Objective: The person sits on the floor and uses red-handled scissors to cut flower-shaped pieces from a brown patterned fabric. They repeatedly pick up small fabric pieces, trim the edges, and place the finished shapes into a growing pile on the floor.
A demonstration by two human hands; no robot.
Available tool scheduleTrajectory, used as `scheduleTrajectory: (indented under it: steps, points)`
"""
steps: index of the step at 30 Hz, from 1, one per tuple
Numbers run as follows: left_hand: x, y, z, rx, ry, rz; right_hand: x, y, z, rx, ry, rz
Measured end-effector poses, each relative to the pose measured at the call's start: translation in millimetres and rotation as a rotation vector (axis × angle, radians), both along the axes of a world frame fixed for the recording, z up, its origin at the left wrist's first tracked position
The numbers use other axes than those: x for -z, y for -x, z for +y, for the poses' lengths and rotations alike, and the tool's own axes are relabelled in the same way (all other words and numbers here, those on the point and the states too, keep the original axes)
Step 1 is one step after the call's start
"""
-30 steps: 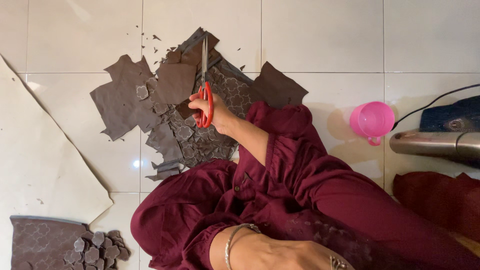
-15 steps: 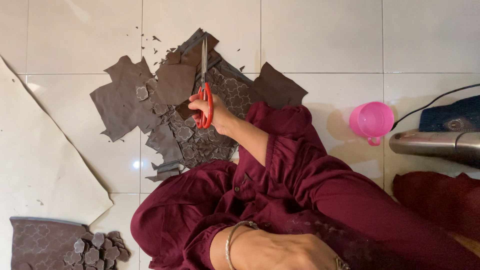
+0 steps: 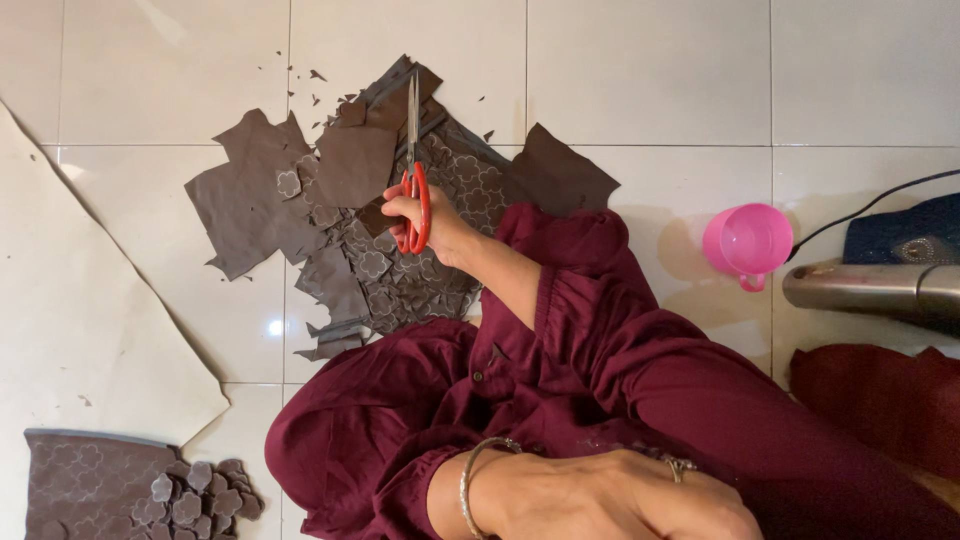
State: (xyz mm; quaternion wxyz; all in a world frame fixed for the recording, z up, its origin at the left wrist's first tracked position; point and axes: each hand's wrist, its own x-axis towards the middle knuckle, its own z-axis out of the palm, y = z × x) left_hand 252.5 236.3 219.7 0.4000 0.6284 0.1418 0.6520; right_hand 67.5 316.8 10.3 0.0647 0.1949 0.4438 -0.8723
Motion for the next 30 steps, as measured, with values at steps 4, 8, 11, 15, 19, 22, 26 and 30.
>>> scheduleTrajectory:
  steps: [4,8,11,15,19,22,26,30]
  points:
    - [1,1,-2,0.003,-0.001,-0.001,-1,0,1,-0.019,-0.027,-0.046]
    - [3,1,-5,0.001,0.001,0.005,-1,0,1,-0.014,-0.033,-0.032]
    - [1,2,-5,-0.006,0.008,0.009,-1,1,1,-0.015,-0.034,-0.039]
    - [-12,14,-7,-0.041,0.037,0.054,1,1,3,-0.017,-0.072,-0.017]
    - [-19,44,-43,-0.216,0.172,0.162,4,1,4,-0.024,-0.152,0.019]
    - [-1,62,-85,-0.881,0.453,0.142,7,0,4,-0.032,-0.229,0.076]
    - [75,108,-111,-1.554,0.794,-0.319,6,-2,0,-0.088,-0.290,0.088]
    - [156,143,-138,-1.785,0.973,-0.164,3,-4,-5,-0.201,-0.315,0.102]
